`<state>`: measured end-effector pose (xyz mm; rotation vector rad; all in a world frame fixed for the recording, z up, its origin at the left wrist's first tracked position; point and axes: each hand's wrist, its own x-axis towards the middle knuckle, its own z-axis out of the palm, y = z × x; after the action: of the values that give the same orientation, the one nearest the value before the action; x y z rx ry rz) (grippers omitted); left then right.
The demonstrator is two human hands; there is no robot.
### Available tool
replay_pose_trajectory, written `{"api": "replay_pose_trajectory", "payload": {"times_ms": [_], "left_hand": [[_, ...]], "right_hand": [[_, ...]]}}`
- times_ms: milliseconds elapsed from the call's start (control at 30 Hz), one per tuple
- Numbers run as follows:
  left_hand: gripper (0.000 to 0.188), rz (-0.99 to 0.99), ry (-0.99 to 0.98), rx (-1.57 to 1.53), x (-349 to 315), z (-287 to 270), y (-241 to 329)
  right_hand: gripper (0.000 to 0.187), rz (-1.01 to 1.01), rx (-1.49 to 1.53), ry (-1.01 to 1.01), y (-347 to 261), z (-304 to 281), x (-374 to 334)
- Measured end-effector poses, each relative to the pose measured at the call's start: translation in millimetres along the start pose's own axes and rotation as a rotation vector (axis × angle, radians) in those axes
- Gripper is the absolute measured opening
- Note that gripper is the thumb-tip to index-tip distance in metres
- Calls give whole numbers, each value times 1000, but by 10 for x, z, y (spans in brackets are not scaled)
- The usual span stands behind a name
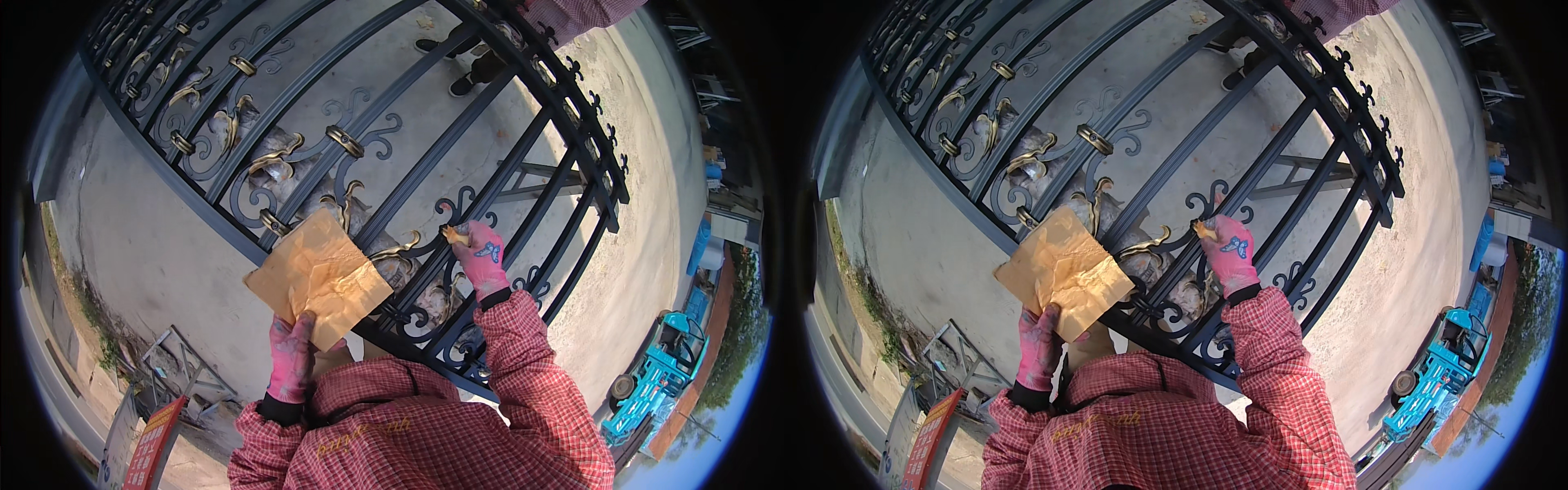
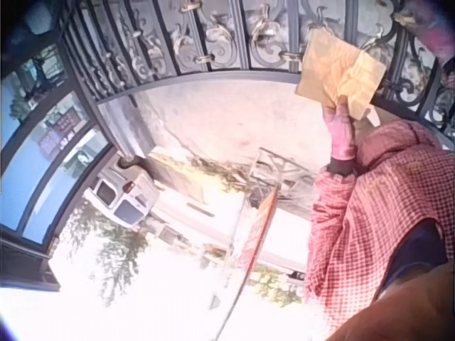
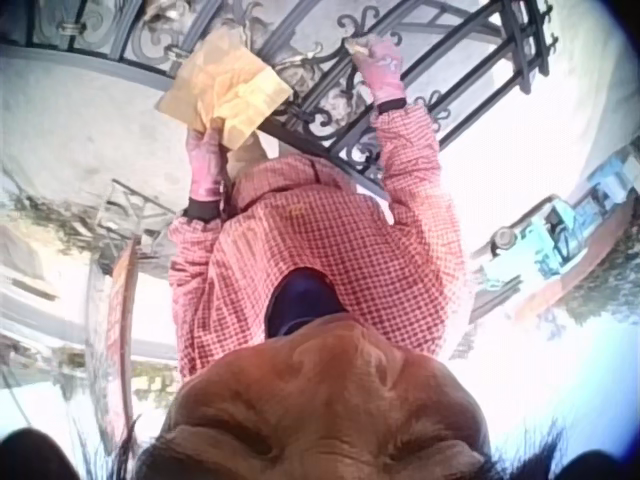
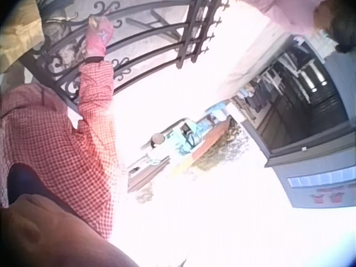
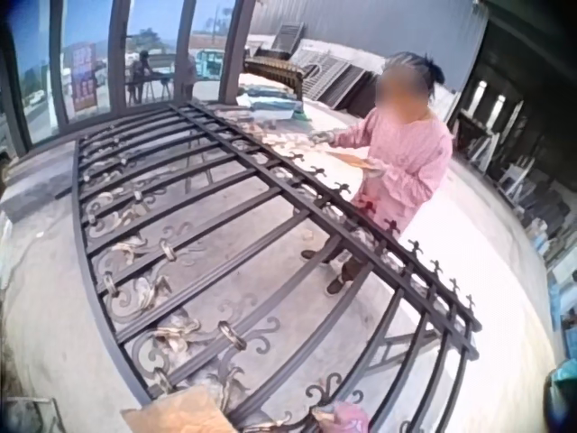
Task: The person applies gold paint to the ornamental scrollwork on a black metal gate using a small brush. The person holds a brown paper sheet in the left hand to catch drips while painting individual decorative elements one at a time.
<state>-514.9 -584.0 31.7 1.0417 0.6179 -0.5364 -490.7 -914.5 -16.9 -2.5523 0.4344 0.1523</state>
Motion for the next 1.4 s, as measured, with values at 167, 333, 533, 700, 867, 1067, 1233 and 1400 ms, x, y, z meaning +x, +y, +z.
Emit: {"api": "replay_pose_trajectory", "payload": {"times_ms": [167, 333, 533, 700, 867, 1067, 1233, 1400], "left_hand": [[47, 8, 49, 24, -29, 36, -22], [48, -6, -29, 101, -46, 70, -69], [49, -15, -4, 97, -88, 125, -172], [50, 23, -27, 114, -120, 204, -204], [53, 20, 10, 144, -160, 194, -304], [54, 60, 21, 167, -220, 285, -318], [53, 64, 17, 156, -314, 328, -311], [50, 58, 81, 151, -387, 270, -324]], "right_hand": [[20, 122, 145, 95, 383, 24, -278], [24, -12, 135, 193, 357, 89, -253], [22, 77, 245, 212, 559, 75, -446], [23, 15, 212, 230, 596, 160, -369], [23, 23, 459, 314, 539, 139, -408], [28, 42, 363, 275, 815, 253, -492], [29, 48, 405, 228, 773, 279, -450], [26, 32, 453, 308, 761, 215, -503]]}}
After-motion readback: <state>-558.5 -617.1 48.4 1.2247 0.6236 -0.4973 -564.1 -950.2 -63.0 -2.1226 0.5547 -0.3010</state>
